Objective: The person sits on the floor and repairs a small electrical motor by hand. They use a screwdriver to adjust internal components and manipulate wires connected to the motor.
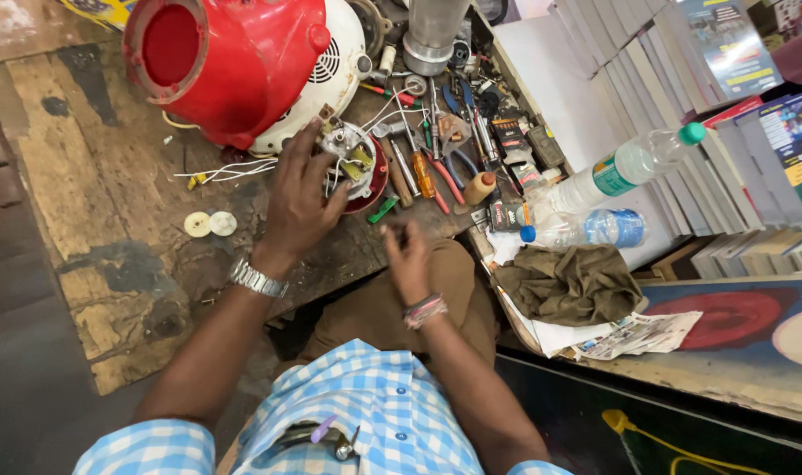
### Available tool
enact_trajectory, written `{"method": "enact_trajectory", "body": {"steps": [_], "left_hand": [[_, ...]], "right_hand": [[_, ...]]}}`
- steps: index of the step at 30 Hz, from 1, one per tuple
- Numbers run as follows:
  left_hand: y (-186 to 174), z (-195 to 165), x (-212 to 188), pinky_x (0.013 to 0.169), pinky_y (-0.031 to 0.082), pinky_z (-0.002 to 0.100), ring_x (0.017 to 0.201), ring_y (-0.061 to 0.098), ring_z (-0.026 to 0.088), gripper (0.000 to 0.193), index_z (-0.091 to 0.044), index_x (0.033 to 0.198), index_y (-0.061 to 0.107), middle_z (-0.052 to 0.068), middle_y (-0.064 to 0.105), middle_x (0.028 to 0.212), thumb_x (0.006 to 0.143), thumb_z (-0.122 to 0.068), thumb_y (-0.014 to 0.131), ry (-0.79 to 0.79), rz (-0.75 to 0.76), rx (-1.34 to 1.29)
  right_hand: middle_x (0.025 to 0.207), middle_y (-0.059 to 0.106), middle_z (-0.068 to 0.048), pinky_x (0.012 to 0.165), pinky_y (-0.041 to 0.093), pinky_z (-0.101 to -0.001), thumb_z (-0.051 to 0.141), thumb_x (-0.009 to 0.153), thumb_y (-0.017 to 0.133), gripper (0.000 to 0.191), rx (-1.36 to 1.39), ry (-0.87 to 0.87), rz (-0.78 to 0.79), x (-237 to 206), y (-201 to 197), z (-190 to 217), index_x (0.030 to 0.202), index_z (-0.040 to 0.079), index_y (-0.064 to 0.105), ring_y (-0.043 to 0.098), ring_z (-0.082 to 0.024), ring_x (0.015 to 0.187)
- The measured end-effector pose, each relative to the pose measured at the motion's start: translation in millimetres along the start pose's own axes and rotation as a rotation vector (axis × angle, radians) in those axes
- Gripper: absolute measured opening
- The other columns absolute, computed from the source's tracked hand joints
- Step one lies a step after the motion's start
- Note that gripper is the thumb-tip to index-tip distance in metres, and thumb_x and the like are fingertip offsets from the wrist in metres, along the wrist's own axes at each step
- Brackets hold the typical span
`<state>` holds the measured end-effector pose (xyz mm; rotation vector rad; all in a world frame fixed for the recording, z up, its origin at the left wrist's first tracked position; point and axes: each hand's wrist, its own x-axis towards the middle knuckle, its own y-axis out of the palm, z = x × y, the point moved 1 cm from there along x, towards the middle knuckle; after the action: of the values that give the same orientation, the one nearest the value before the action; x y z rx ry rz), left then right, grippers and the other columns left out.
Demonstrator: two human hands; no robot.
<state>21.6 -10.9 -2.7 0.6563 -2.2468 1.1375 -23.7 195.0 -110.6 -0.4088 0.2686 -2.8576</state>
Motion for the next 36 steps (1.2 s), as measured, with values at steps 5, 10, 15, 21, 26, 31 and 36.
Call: {"method": "enact_trajectory", "body": {"steps": [5, 10, 15, 21, 26, 31, 36], "left_hand": [[-11.0, -8.4, -8.9, 0.119, 0.043, 0.05, 0.145, 0.047, 0.037, 0.017, -0.003, 0.107, 0.071, 0.018, 0.054, 0.152, 0.096, -0.014, 0.075, -0.065, 0.021, 0.008], [-14.2, -6.9, -22.4, 0.111, 0.04, 0.053, 0.142, 0.047, 0.04, 0.012, -0.008, 0.097, 0.076, 0.019, 0.056, 0.148, 0.086, -0.013, 0.076, 0.106, 0.156, 0.136], [-19.9, 5.2, -30.7, 0.123, 0.037, 0.053, 0.148, 0.043, 0.04, 0.006, -0.015, 0.093, 0.075, 0.021, 0.052, 0.154, 0.09, -0.017, 0.079, -0.099, 0.021, 0.106], [-25.8, -6.0, -32.0, 0.113, 0.041, 0.052, 0.138, 0.047, 0.043, 0.031, -0.008, 0.112, 0.079, 0.022, 0.053, 0.148, 0.085, -0.022, 0.079, -0.115, 0.061, -0.025], [-17.3, 18.3, -36.7, 0.093, 0.051, 0.036, 0.107, 0.062, 0.024, 0.026, -0.003, 0.116, 0.069, 0.014, 0.067, 0.119, 0.101, -0.025, 0.066, -0.812, -0.13, -0.44], [1.6, 46.4, -28.8, 0.088, 0.05, 0.034, 0.096, 0.063, 0.017, 0.022, 0.0, 0.112, 0.071, 0.01, 0.073, 0.104, 0.103, -0.02, 0.065, -0.858, -0.063, -0.534], [18.1, 66.0, 23.1, 0.094, 0.052, 0.031, 0.105, 0.066, 0.016, 0.031, -0.004, 0.125, 0.07, 0.006, 0.074, 0.117, 0.103, -0.023, 0.059, -0.887, -0.105, -1.044]], "right_hand": [[0.088, 0.065, -0.018, 0.07, 0.051, -0.0424, 0.01, 0.089, 0.078, 0.019, -0.429, -0.211, 0.181, -13.2, 6.6, -12.8, 0.093, -0.002, 0.064, 0.065, -0.035, 0.08], [0.093, 0.071, -0.015, 0.069, 0.054, -0.0385, 0.011, 0.089, 0.073, 0.014, -0.323, -0.063, 0.218, -9.1, 1.2, -13.2, 0.101, 0.002, 0.072, 0.069, -0.03, 0.078], [0.094, 0.073, -0.013, 0.071, 0.056, -0.0365, 0.011, 0.09, 0.072, 0.013, -0.302, -0.017, 0.239, -7.8, 1.5, -11.3, 0.101, 0.003, 0.073, 0.071, -0.026, 0.078], [0.095, 0.073, -0.014, 0.071, 0.056, -0.0369, 0.009, 0.089, 0.073, 0.014, -0.286, -0.091, 0.248, -9.3, 0.7, -13.2, 0.101, 0.002, 0.072, 0.071, -0.026, 0.082], [0.091, 0.072, -0.014, 0.067, 0.056, -0.0353, 0.011, 0.088, 0.075, 0.015, -0.307, -0.028, 0.219, -8.4, 3.0, -17.8, 0.1, 0.002, 0.072, 0.07, -0.023, 0.073], [0.092, 0.075, -0.013, 0.071, 0.057, -0.0336, 0.013, 0.092, 0.077, 0.024, -0.176, 0.199, 0.177, -4.8, 13.8, -13.3, 0.111, 0.0, 0.07, 0.07, -0.019, 0.078], [0.132, 0.063, -0.011, 0.081, 0.061, -0.0335, 0.007, 0.088, 0.07, 0.066, 0.392, 0.421, 0.126, 0.3, 44.1, 2.8, 0.148, 0.003, 0.044, 0.066, -0.016, 0.116]]}}
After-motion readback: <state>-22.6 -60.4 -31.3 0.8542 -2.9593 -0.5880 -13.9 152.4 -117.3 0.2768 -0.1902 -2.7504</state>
